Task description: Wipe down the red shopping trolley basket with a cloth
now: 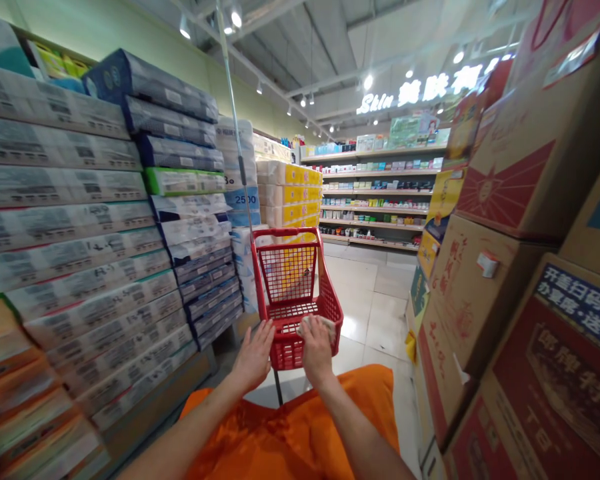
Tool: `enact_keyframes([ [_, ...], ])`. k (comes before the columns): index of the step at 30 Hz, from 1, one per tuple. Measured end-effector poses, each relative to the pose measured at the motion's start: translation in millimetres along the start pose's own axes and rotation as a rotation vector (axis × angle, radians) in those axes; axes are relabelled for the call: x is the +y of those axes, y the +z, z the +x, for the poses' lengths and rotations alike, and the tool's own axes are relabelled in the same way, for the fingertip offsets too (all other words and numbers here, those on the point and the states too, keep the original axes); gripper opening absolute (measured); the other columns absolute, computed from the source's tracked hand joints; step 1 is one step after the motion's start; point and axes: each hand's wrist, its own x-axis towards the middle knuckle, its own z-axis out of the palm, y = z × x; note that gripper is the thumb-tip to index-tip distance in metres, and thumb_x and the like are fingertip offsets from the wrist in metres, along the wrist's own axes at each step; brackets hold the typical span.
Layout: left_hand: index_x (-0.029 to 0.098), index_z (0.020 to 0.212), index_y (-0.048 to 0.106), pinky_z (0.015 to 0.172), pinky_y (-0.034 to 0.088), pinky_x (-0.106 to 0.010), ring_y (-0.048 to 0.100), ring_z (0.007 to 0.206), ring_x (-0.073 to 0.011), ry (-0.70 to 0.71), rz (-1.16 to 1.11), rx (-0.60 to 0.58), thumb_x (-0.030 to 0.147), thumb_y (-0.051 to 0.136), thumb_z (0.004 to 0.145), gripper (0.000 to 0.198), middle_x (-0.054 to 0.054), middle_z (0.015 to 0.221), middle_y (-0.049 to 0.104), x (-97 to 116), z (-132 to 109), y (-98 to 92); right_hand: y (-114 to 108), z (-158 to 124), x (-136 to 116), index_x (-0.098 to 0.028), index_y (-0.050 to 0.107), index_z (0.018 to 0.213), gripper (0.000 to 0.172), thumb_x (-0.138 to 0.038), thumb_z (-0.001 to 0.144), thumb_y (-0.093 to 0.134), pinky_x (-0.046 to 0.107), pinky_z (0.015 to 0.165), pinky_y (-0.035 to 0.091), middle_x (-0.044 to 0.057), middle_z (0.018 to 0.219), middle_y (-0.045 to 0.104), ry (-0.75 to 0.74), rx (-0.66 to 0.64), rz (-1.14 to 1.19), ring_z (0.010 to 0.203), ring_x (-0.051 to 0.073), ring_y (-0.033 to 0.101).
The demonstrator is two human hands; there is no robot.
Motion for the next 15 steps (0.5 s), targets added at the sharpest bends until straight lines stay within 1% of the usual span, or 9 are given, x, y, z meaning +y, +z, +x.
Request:
enact_keyframes([
  [2, 0.012, 0.133, 0.027, 0.106, 0.013, -0.05, 0.011, 0.133, -0.0228, 0.027, -0.004, 0.023, 0.018, 0.038, 0.073, 0.061, -0.009, 0.144, 0.017, -7, 4, -4.8, 7, -3, -15, -0.02, 0.051, 0.12, 0.051, -0.001, 0.076, 0.035, 0.043, 0.1, 0.029, 0.007, 0.13, 0.044, -0.089, -0.027, 0.02, 0.125, 0.023, 0.03],
  [3, 0.014, 0.13, 0.033, 0.105, 0.013, -0.05, 0.014, 0.132, -0.0226, 0.05, -0.01, 0.029, 0.019, 0.038, 0.074, 0.057, -0.009, 0.144, 0.021, -10, 7, -8.6, 9, -4, -18, -0.02, 0.051, 0.12, 0.05, -0.001, 0.076, 0.035, 0.043, 0.099, 0.03, 0.007, 0.13, 0.045, -0.106, -0.027, 0.023, 0.124, 0.023, 0.031],
  [5, 0.018, 0.12, 0.046, 0.105, 0.014, -0.05, 0.021, 0.13, -0.0221, 0.103, -0.021, 0.032, 0.024, 0.038, 0.078, 0.043, -0.008, 0.139, 0.033, -15, 14, -17.5, 10, -4, -15, -0.018, 0.052, 0.118, 0.05, 0.0, 0.076, 0.034, 0.042, 0.099, 0.032, 0.009, 0.128, 0.046, -0.102, -0.01, 0.027, 0.123, 0.022, 0.033],
  [7, 0.02, 0.106, 0.056, 0.106, 0.015, -0.048, 0.032, 0.125, -0.0214, 0.141, -0.014, 0.028, 0.028, 0.036, 0.082, 0.032, -0.008, 0.126, 0.049, -14, 21, -25.3, 7, -2, -2, -0.017, 0.053, 0.117, 0.049, 0.0, 0.076, 0.033, 0.042, 0.099, 0.033, 0.009, 0.127, 0.047, -0.114, -0.003, 0.045, 0.122, 0.021, 0.034],
  [8, 0.02, 0.1, 0.059, 0.106, 0.014, -0.047, 0.036, 0.122, -0.0209, 0.15, -0.005, 0.032, 0.028, 0.035, 0.083, 0.03, -0.007, 0.118, 0.055, -12, 24, -28.1, 5, -1, 6, -0.017, 0.054, 0.116, 0.048, -0.001, 0.076, 0.033, 0.042, 0.098, 0.033, 0.01, 0.127, 0.047, -0.126, 0.001, 0.057, 0.122, 0.021, 0.035],
  [10, 0.02, 0.093, 0.061, 0.106, 0.015, -0.045, 0.042, 0.115, -0.0201, 0.142, 0.004, 0.043, 0.027, 0.034, 0.084, 0.029, -0.006, 0.104, 0.061, -2, 29, -31.6, 2, 0, 22, -0.017, 0.055, 0.114, 0.046, -0.002, 0.077, 0.033, 0.043, 0.097, 0.035, 0.01, 0.126, 0.048, -0.156, 0.009, 0.078, 0.121, 0.021, 0.036],
  [12, 0.02, 0.092, 0.062, 0.105, 0.016, -0.045, 0.044, 0.111, -0.0202, 0.142, -0.008, 0.052, 0.026, 0.036, 0.083, 0.028, -0.006, 0.101, 0.061, 10, 30, -33.7, -2, 2, 37, -0.016, 0.056, 0.112, 0.043, -0.004, 0.078, 0.033, 0.043, 0.096, 0.036, 0.011, 0.124, 0.049, -0.173, 0.017, 0.097, 0.119, 0.021, 0.038],
  [15, 0.018, 0.093, 0.062, 0.104, 0.015, -0.046, 0.044, 0.107, -0.0218, 0.175, -0.035, 0.05, 0.029, 0.039, 0.081, 0.028, -0.008, 0.1, 0.06, 33, 29, -37.3, -9, 4, 60, -0.017, 0.059, 0.108, 0.041, -0.007, 0.077, 0.034, 0.044, 0.096, 0.037, 0.011, 0.121, 0.051, -0.164, 0.014, 0.121, 0.117, 0.02, 0.041],
])
